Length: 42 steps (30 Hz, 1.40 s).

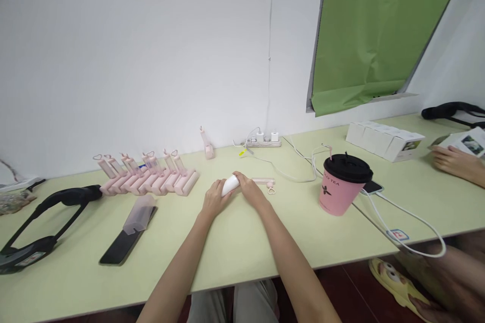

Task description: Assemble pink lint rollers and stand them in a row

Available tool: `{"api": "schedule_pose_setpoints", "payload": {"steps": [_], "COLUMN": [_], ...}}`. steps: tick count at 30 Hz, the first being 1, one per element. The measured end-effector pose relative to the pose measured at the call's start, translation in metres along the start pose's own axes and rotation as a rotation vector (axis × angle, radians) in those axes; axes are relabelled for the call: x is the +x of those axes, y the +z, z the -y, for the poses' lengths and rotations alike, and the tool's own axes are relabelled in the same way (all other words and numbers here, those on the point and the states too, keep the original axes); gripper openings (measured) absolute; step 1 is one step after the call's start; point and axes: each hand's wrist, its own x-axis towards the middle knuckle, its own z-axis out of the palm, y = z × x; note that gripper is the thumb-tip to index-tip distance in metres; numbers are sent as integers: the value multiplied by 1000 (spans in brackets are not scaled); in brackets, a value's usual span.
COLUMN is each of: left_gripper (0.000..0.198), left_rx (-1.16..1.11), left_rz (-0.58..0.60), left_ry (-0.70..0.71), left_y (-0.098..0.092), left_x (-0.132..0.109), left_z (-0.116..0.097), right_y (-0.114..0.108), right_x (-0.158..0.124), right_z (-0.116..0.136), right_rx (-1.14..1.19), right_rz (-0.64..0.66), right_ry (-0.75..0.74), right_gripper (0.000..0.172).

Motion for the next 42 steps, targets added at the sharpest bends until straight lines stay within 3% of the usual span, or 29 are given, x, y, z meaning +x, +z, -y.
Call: {"api": "schedule_pose_setpoints", "payload": {"steps": [9, 16, 19, 24, 26, 29, 33, 42], "left_gripper": [35, 35, 35, 35, 48, 61, 43, 41], "left_rx": [-157, -247, -270, -162, -119, -116, -132, -234], "left_rz": [-96, -99, -21, 236, 249, 228, 174, -11], "left_ry": [-134, -246, -314, -340, -309, -333, -391, -407], "left_y": [-3, -14, -18, -26, -28, -28, -23, -17], "left_x": [3, 11, 16, 19, 21, 24, 24, 14], "left_z": [-6, -8, -6, -6, -7, -12, -11, 10], "right_y": [0, -9, -9, -5, -5, -9, -11, 11], "right_x": [12, 30, 34, 23, 20, 21, 30, 52], "right_z": [10, 17, 13, 12, 20, 34, 42, 41], "right_rx": [119, 86, 53, -34, -27, 4, 11, -85], "right_rz": [-53, 0, 40, 71, 76, 109, 154, 174], "right_ry": [-25, -35, -8, 44, -11, -124, -135, -259], "right_gripper": [45, 38, 38, 42, 45, 47, 44, 37]}}
